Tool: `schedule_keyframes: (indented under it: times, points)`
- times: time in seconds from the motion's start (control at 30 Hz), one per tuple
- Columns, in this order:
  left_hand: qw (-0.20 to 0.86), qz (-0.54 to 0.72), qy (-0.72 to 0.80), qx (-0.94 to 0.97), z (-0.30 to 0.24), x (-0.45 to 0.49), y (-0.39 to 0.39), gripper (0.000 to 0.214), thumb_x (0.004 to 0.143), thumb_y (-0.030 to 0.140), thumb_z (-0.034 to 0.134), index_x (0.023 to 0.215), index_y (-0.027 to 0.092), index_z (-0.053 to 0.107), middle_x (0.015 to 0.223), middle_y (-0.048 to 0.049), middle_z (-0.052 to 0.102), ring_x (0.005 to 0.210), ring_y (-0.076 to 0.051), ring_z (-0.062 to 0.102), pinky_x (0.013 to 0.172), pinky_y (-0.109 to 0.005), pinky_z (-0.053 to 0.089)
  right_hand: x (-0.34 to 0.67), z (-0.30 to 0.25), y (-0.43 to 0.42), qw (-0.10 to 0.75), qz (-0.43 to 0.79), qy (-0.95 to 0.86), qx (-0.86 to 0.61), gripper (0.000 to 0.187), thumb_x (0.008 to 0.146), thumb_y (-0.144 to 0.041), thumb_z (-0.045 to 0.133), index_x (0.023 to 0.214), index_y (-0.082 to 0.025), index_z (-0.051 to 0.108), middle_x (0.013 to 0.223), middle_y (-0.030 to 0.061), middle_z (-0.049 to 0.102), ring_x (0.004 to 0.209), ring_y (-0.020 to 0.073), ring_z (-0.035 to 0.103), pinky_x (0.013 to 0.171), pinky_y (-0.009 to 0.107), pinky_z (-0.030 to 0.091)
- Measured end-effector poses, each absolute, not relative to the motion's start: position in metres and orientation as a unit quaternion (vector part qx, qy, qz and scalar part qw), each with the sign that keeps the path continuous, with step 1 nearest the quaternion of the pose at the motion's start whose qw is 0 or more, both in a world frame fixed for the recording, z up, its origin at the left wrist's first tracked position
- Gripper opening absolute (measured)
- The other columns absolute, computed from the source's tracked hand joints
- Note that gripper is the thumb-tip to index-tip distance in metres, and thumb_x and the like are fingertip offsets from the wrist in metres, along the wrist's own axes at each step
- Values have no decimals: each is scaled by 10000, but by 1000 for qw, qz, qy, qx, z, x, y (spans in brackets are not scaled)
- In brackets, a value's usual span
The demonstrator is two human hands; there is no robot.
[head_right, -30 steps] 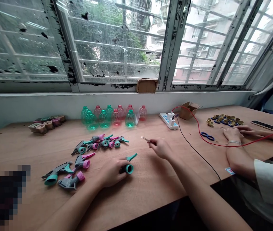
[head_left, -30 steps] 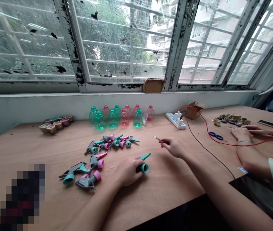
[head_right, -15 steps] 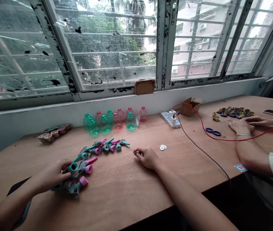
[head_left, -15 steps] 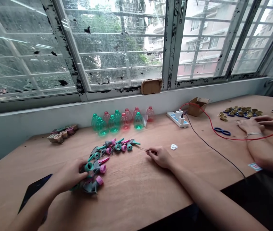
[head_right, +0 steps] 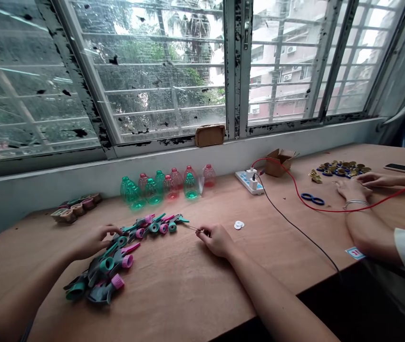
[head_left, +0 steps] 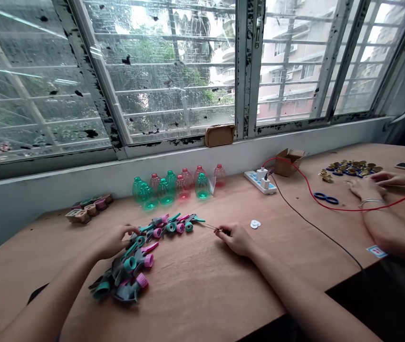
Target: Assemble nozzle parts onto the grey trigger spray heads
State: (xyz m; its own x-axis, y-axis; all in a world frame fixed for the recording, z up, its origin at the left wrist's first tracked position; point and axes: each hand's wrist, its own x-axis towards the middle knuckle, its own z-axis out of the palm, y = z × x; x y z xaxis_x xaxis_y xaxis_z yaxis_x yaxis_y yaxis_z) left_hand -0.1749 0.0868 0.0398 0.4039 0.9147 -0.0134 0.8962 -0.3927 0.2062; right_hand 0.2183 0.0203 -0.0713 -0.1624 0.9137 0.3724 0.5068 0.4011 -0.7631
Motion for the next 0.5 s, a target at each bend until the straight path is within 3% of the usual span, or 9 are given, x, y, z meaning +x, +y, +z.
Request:
schedule_keyframes:
  times: [0.1, 0.3, 0.5]
  points:
    - [92, 21, 520, 849, 32, -171, 96, 341, 641, 309, 518, 900, 211, 716, 906, -59, 644, 851, -235, 588, 758, -266, 423, 219, -70, 20, 420, 246, -722, -492, 259, 854, -345, 529, 871, -177, 725, 707, 21, 691, 603, 136, 565, 547, 224, 377]
    - [53, 35, 540, 839, 50, -178, 104, 279, 662, 361, 572, 831, 188, 711, 803, -47, 651, 729, -211, 583, 666, -259, 402, 220, -69, 20, 424, 257, -716, -492, 260, 857, -351, 529, 873, -180, 724, 727, 23, 695, 621, 138, 572, 572, 224, 396]
    - [48, 174, 578, 796, 104, -158, 82, 356, 735, 514, 581, 875, 202, 677, 741, 16, 671, 706, -172, 566, 631, -236, 396, 220, -68, 22, 427, 264, -712, -491, 279, 862, -371, 522, 866, -170, 716, 696, 15, 667, 603, 131, 539, 544, 219, 375]
